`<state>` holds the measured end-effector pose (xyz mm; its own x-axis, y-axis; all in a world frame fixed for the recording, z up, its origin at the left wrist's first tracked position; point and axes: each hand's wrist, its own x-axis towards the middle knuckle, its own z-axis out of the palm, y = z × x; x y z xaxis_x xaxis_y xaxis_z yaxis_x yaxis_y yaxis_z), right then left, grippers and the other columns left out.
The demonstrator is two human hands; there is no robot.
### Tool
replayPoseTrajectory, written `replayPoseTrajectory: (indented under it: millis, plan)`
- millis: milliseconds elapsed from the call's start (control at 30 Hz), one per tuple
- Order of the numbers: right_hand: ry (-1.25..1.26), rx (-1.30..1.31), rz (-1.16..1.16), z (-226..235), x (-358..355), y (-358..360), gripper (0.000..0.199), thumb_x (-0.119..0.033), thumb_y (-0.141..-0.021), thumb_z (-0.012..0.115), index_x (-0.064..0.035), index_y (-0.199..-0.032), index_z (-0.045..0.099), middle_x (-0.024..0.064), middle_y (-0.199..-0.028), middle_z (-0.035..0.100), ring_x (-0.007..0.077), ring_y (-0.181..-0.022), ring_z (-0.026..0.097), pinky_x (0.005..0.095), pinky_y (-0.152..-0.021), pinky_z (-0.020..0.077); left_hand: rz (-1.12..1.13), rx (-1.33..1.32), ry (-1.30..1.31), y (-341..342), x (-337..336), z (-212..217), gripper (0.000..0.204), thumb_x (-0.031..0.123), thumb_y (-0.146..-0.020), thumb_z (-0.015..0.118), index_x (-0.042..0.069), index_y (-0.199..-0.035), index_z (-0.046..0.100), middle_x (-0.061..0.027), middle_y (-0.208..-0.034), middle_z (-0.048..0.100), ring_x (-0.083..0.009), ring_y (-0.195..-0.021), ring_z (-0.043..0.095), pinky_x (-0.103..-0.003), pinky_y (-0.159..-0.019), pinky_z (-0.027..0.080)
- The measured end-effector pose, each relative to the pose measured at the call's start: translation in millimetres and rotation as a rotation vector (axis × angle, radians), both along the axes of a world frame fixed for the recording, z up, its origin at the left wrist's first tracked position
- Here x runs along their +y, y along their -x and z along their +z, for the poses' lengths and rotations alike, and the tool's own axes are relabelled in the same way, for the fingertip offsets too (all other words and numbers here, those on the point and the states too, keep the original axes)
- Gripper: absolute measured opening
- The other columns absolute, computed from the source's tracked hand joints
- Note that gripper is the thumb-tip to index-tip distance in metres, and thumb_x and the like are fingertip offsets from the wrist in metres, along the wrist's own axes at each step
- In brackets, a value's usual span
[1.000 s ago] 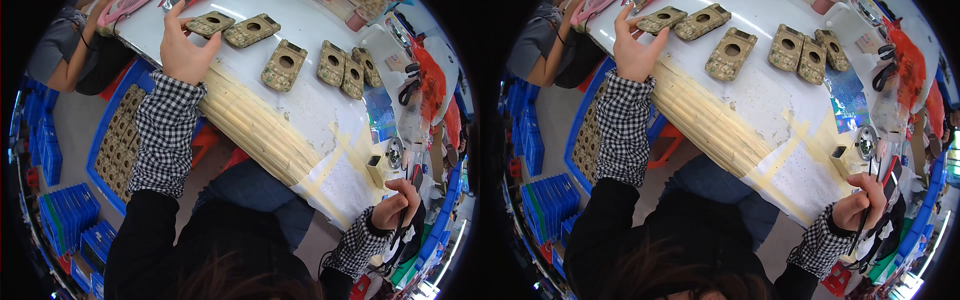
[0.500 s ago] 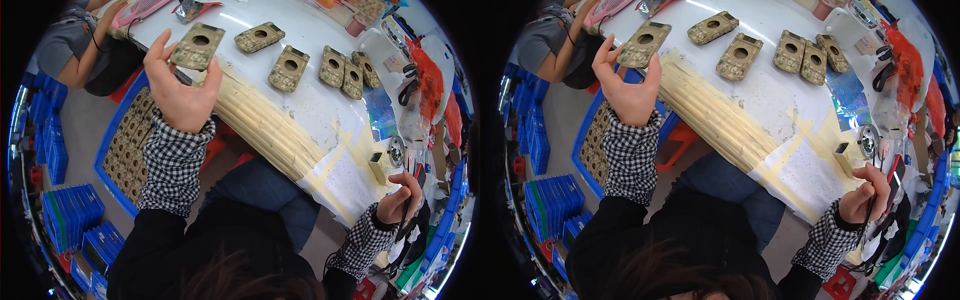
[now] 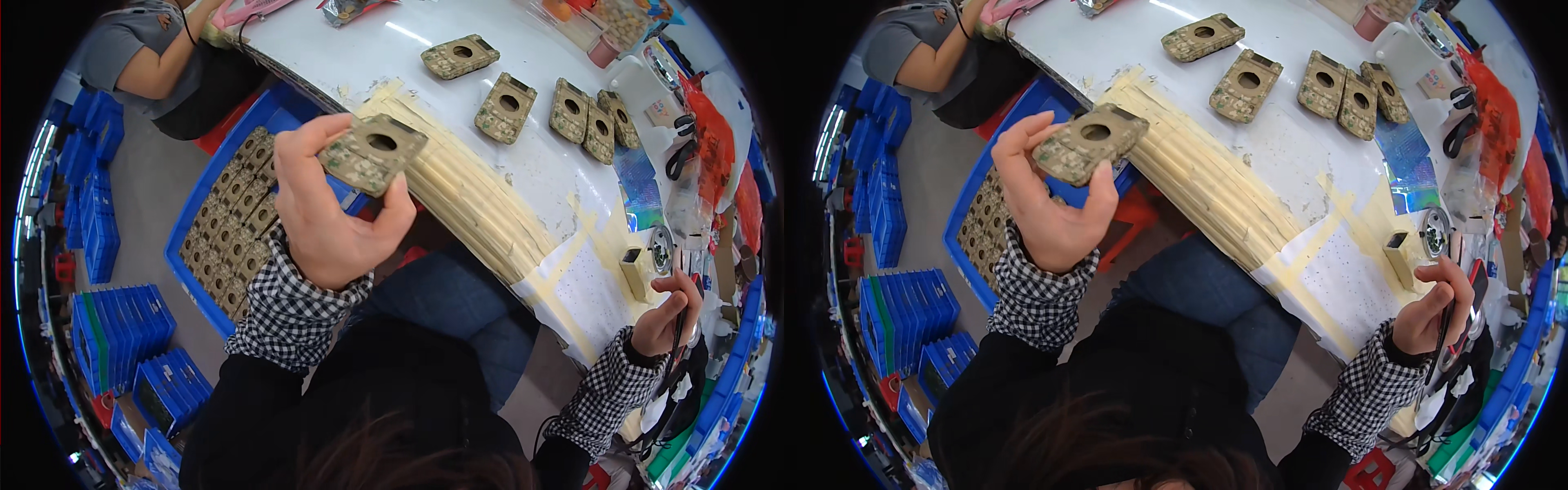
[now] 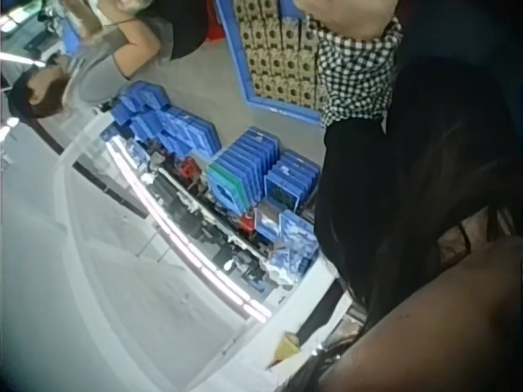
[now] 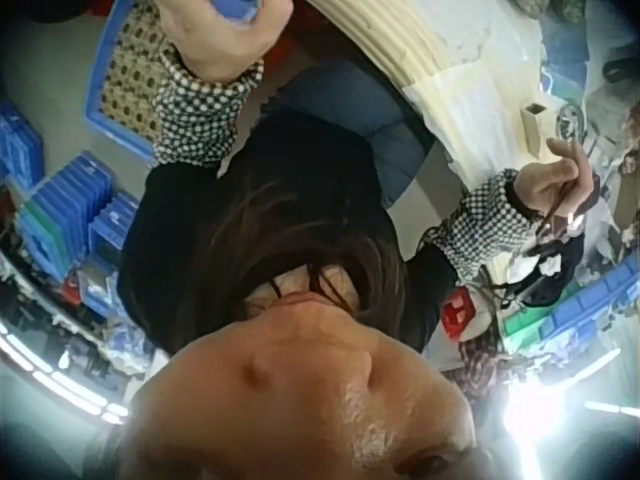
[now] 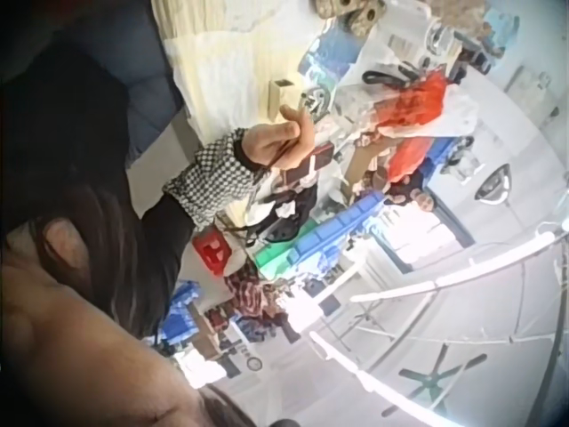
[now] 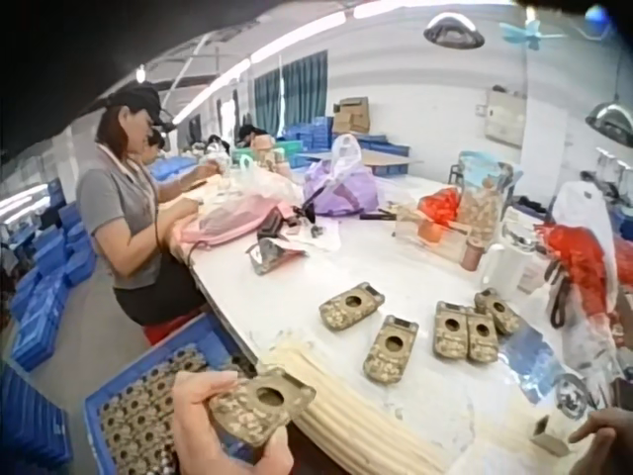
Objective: Using a black marker to add detail to small camouflage-patterned toy tank turrets at a factory workstation.
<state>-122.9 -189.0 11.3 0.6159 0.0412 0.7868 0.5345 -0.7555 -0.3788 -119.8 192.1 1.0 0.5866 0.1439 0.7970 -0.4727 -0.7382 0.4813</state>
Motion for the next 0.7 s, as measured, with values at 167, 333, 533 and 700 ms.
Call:
replayPoseTrajectory:
  millis: [167,333,533,700]
  plan:
    - [-0.013,0.034,0.013,0,-1,1,0.038,-0.03,-0.1,0.04,0.0041,-0.102,0.058,0.009,-0.068,0.06,0.0152,-0.063,0.058,0.0269,-0.064,0.0464,-0.176,0.036,-0.024,11,-32,-9,0.062,0.008,-0.065,0.072,-0.002,-0.117,0.039,-0.0148,-0.097,0.05,-0.0255,-0.083,0.056,-0.033,-0.07,0.049]
    - [-0.058,0.014,0.068,-3,2,-5,0.032,-0.023,-0.099,0.043,0.0044,-0.101,0.059,0.01,-0.067,0.061,0.014,-0.061,0.057,0.0255,-0.061,0.0453,-0.304,0.109,-0.062,15,-56,-15,0.067,0.007,-0.064,0.073,-0.003,-0.12,0.037,-0.0147,-0.096,0.049,-0.0214,-0.08,0.057,-0.029,-0.068,0.049]
    - [-0.04,0.007,0.062,1,2,-4,0.032,-0.023,-0.099,0.043,0.0045,-0.1,0.06,0.0103,-0.068,0.062,0.0139,-0.061,0.058,0.0251,-0.06,0.0453,-0.352,0.086,-0.026,16,-69,-13,0.065,0.009,-0.065,0.073,-0.003,-0.118,0.038,-0.0148,-0.101,0.048,-0.0224,-0.083,0.056,-0.03,-0.07,0.049]
    - [-0.019,0.009,0.015,-4,-2,0,0.035,-0.026,-0.1,0.041,0.0043,-0.101,0.059,0.0097,-0.068,0.062,0.0146,-0.062,0.059,0.026,-0.063,0.0464,-0.177,0.154,0.418,18,-10,-25,0.062,0.001,-0.072,0.065,-0.004,-0.126,0.034,-0.0134,-0.109,0.047,-0.0212,-0.096,0.057,-0.031,-0.083,0.05]
